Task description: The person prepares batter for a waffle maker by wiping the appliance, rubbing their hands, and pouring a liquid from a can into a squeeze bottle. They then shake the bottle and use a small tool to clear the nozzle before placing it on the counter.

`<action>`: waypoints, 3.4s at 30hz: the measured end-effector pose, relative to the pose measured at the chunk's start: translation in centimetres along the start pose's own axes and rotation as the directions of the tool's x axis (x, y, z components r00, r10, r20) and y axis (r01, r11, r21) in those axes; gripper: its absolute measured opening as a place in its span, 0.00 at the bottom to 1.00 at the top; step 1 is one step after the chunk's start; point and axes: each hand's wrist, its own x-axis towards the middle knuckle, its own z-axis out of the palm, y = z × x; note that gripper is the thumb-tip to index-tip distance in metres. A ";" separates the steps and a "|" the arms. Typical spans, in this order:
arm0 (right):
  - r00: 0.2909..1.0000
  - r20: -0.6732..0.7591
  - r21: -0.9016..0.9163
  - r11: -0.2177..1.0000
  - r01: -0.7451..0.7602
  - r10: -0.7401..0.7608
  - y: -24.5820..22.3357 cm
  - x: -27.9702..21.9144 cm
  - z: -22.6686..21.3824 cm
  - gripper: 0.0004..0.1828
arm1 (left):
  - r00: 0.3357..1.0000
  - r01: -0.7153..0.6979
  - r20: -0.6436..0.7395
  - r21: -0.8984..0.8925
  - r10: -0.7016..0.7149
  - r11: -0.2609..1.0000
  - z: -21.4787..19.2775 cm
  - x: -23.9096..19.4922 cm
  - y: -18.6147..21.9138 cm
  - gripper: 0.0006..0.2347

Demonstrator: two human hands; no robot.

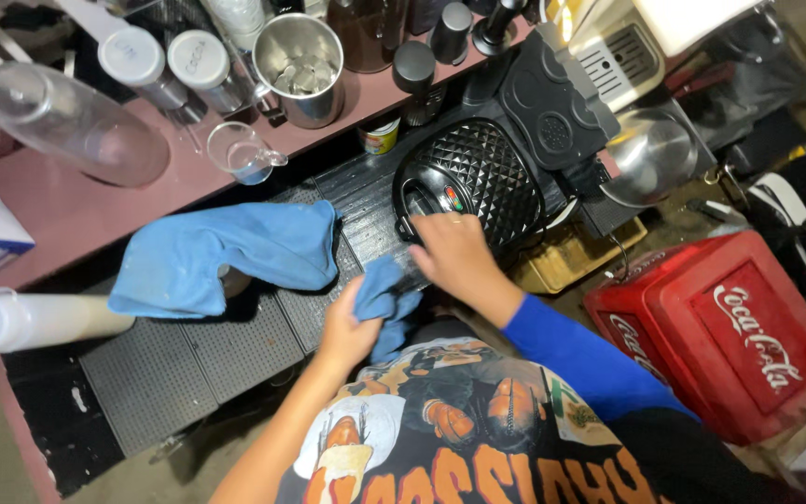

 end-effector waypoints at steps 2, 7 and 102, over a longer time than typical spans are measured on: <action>0.992 0.126 -0.135 0.990 0.032 -0.015 -0.7 0.0 1.7 0.37 | 0.999 0.020 -0.030 0.018 -0.019 1.000 -1.8 -1.3 1.2 0.22; 0.997 0.063 -0.349 0.935 0.054 -0.034 0.5 0.5 5.2 0.35 | 0.984 -0.062 -0.166 0.037 0.067 0.997 -4.6 -2.1 4.3 0.21; -0.649 0.324 0.853 -0.085 0.516 -0.688 -41.3 -27.6 14.4 0.37 | -0.643 -0.473 -0.681 -0.007 -0.351 0.881 13.6 -71.8 -0.5 0.18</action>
